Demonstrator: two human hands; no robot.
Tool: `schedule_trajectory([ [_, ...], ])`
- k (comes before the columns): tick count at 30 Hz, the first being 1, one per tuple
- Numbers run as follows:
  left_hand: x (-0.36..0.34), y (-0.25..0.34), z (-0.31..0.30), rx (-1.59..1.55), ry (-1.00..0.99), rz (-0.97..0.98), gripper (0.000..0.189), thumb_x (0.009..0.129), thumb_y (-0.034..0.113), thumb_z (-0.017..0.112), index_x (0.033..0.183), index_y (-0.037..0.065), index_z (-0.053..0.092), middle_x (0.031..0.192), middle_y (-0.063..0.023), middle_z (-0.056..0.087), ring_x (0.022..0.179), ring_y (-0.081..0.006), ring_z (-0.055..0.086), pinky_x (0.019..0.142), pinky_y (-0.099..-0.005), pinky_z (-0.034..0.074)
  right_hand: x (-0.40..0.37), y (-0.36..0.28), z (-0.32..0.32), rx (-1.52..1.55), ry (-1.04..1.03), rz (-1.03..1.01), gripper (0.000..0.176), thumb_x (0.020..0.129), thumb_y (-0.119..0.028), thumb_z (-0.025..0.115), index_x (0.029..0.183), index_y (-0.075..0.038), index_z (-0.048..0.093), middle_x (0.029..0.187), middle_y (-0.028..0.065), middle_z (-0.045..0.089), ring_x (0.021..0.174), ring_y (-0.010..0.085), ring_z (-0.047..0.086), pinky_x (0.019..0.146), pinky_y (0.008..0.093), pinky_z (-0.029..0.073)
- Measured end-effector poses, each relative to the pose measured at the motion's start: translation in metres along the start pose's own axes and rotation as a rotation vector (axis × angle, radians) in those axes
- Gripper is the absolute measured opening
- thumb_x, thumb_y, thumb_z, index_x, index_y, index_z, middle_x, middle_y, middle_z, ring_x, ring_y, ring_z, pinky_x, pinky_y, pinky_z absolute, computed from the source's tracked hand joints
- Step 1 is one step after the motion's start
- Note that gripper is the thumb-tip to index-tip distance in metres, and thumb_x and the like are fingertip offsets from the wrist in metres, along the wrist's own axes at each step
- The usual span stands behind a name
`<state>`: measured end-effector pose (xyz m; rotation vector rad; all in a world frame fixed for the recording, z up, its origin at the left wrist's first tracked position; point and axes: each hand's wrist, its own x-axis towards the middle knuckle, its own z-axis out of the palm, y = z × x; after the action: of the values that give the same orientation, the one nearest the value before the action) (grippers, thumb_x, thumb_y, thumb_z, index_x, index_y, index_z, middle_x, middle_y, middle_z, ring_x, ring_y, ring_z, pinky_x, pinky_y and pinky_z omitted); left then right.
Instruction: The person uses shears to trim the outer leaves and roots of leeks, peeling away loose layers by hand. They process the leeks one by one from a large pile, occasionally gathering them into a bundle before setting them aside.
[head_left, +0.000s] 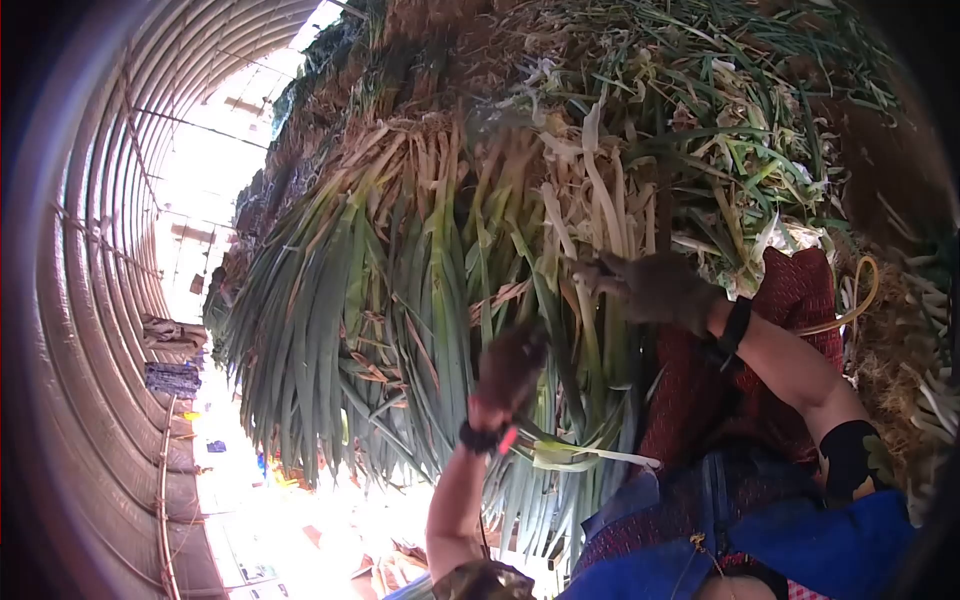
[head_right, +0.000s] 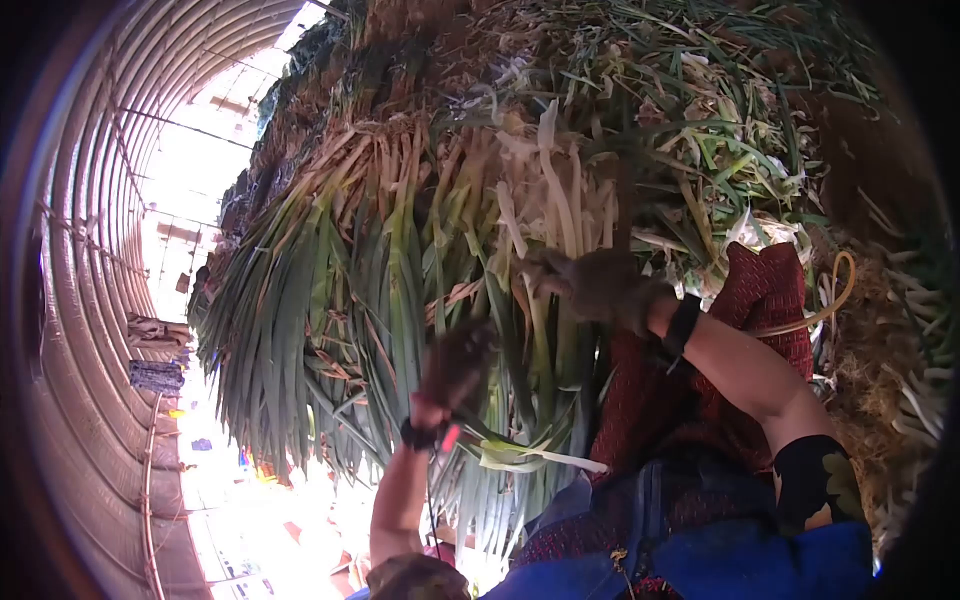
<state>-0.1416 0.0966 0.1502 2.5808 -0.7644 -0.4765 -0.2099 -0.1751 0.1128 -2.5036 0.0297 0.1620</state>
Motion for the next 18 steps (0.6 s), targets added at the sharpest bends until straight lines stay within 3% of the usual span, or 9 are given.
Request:
schedule_trajectory([
  [2,0.057,-0.061,0.019,0.413,0.173,0.251,0.037,0.087,0.028,0.065,0.119,0.011,0.065,0.096,-0.0123,0.071,0.085,-0.0351,0.068,0.075,-0.0423,0.055,-0.007,-0.005,0.003,-0.052,-0.005,0.017,0.068,0.079,-0.027,0.066,0.144,-0.024,0.043,0.084,0.0156,0.070,0.071,0.0340,0.069,0.063,0.0485,0.054],
  [4,0.099,-0.107,0.058,0.451,0.339,0.332,0.039,0.086,0.031,0.065,0.120,0.011,0.065,0.098,-0.0135,0.070,0.087,-0.0368,0.068,0.078,-0.0440,0.054,-0.015,-0.007,0.005,-0.094,0.010,-0.019,0.068,0.079,-0.028,0.067,0.143,-0.021,0.044,0.080,0.0165,0.069,0.071,0.0354,0.069,0.063,0.0483,0.054],
  [6,0.115,-0.122,0.070,0.512,0.374,0.384,0.042,0.086,0.034,0.065,0.122,0.011,0.064,0.102,-0.0149,0.069,0.093,-0.0380,0.067,0.083,-0.0459,0.053,-0.026,-0.005,0.007,-0.089,0.022,-0.086,0.070,0.079,-0.028,0.068,0.143,-0.019,0.043,0.077,0.0169,0.068,0.071,0.0364,0.069,0.063,0.0480,0.054],
  [8,0.118,-0.121,0.060,0.597,0.277,0.420,0.045,0.086,0.035,0.065,0.124,0.010,0.062,0.109,-0.0165,0.068,0.102,-0.0389,0.065,0.089,-0.0481,0.051,-0.037,-0.005,0.014,-0.006,0.001,-0.105,0.071,0.078,-0.029,0.069,0.143,-0.019,0.043,0.077,0.0165,0.069,0.071,0.0370,0.069,0.064,0.0481,0.055],
  [10,0.106,-0.097,0.050,0.564,0.195,0.185,0.043,0.082,0.033,0.067,0.117,0.010,0.065,0.116,-0.0132,0.067,0.107,-0.0330,0.064,0.094,-0.0468,0.048,-0.041,-0.007,0.013,0.012,-0.011,-0.060,0.073,0.077,-0.029,0.070,0.143,-0.019,0.043,0.079,0.0166,0.069,0.072,0.0375,0.069,0.065,0.0485,0.055],
  [12,0.102,-0.095,0.045,0.549,0.115,0.067,0.041,0.082,0.031,0.067,0.116,0.009,0.066,0.117,-0.0131,0.067,0.108,-0.0325,0.064,0.094,-0.0474,0.047,-0.042,-0.011,0.007,-0.068,-0.002,0.027,0.074,0.076,-0.028,0.071,0.144,-0.018,0.042,0.080,0.0174,0.069,0.072,0.0382,0.069,0.066,0.0490,0.055],
  [14,0.103,-0.119,0.037,0.554,0.032,0.063,0.039,0.087,0.030,0.063,0.119,0.007,0.065,0.113,-0.0162,0.068,0.104,-0.0376,0.065,0.089,-0.0499,0.051,-0.049,-0.010,0.002,0.007,-0.007,0.034,0.078,0.073,-0.031,0.073,0.143,-0.016,0.042,0.082,0.0170,0.070,0.074,0.0361,0.070,0.065,0.0481,0.055],
  [16,0.085,-0.114,0.028,0.306,0.281,0.270,0.033,0.086,0.030,0.063,0.109,0.006,0.069,0.105,-0.0163,0.070,0.094,-0.0373,0.068,0.083,-0.0478,0.052,-0.060,-0.016,0.000,0.072,-0.038,-0.023,0.081,0.072,-0.033,0.075,0.143,-0.015,0.042,0.084,0.0169,0.070,0.074,0.0353,0.070,0.065,0.0479,0.055],
  [18,0.065,-0.103,0.006,0.253,0.271,0.262,0.029,0.086,0.028,0.062,0.101,0.005,0.071,0.097,-0.0164,0.072,0.087,-0.0365,0.069,0.079,-0.0462,0.053,-0.074,-0.026,0.000,0.118,-0.077,-0.145,0.080,0.072,-0.032,0.075,0.142,-0.015,0.042,0.084,0.0168,0.070,0.074,0.0358,0.070,0.066,0.0484,0.056],
])
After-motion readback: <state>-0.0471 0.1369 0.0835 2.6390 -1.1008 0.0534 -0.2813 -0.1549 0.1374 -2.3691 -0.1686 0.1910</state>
